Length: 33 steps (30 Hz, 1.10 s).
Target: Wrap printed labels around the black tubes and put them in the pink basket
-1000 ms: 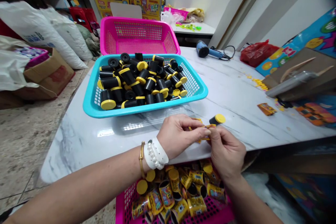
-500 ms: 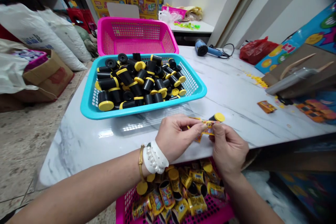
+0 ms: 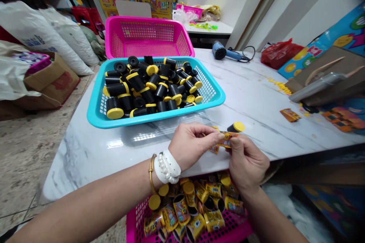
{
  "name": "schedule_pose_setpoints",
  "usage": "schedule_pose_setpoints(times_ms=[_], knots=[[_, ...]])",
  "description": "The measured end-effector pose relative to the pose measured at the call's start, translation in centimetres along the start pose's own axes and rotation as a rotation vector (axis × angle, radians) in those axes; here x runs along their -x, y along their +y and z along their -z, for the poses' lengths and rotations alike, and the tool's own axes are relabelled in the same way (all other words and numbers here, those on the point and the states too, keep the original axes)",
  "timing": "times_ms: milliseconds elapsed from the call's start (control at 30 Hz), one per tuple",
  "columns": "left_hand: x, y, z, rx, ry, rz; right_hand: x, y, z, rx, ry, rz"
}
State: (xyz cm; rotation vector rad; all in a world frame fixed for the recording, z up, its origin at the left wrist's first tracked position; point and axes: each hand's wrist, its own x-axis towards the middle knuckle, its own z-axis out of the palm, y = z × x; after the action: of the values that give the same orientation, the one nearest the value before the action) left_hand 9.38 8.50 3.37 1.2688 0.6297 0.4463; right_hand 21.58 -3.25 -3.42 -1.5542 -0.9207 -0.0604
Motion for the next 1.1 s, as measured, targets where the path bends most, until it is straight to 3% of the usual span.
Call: schedule_pose_setpoints(times_ms=[200, 333, 400, 467, 533, 633, 700, 767, 867, 967, 1100], knots=[[-0.6, 0.0, 0.3, 0.047, -0.051, 0.122, -0.6, -0.5, 0.1, 0.013, -0.227, 0.158], [-1.2, -0.1, 0.8, 0.084, -0.041, 0.279, -3.5, 0.4, 1.7, 0.336, -0.157, 0.326], [-1.5, 0.2, 1.1, 0.121, -0.054, 0.317, -5.1, 1.4, 2.7, 0.539, -0.187, 0.326], [-1.6, 0.5, 1.2, 0.181, -0.067, 0.342, -6.2, 2.4, 3.6, 0.582, -0.284, 0.234], [-1.8, 0.7, 1.4, 0.230, -0.066, 0.377, -6.4, 2.8, 4.2, 0.421, -0.297, 0.042], [-2.2, 0.5, 1.5, 0.298, -0.053, 0.390, -5.5, 2.4, 4.3, -0.099, -0.201, -0.300], [-2.4, 0.3, 1.6, 0.352, -0.053, 0.373, -4.7, 1.7, 3.9, -0.392, -0.160, -0.425], [-2.5, 0.1, 1.6, 0.399, -0.057, 0.367, -3.9, 0.9, 3.2, -0.514, -0.147, -0.451], [-2.5, 0.0, 1.5, 0.425, -0.064, 0.378, -3.0, 0.4, 2.2, -0.528, -0.175, -0.414], [-2.4, 0.1, 1.5, 0.422, -0.072, 0.384, -2.6, 0.2, 1.7, -0.448, -0.170, -0.368], [-2.4, -0.1, 1.6, 0.452, -0.121, 0.365, -2.4, -0.9, 1.5, -0.216, -0.057, -0.242]])
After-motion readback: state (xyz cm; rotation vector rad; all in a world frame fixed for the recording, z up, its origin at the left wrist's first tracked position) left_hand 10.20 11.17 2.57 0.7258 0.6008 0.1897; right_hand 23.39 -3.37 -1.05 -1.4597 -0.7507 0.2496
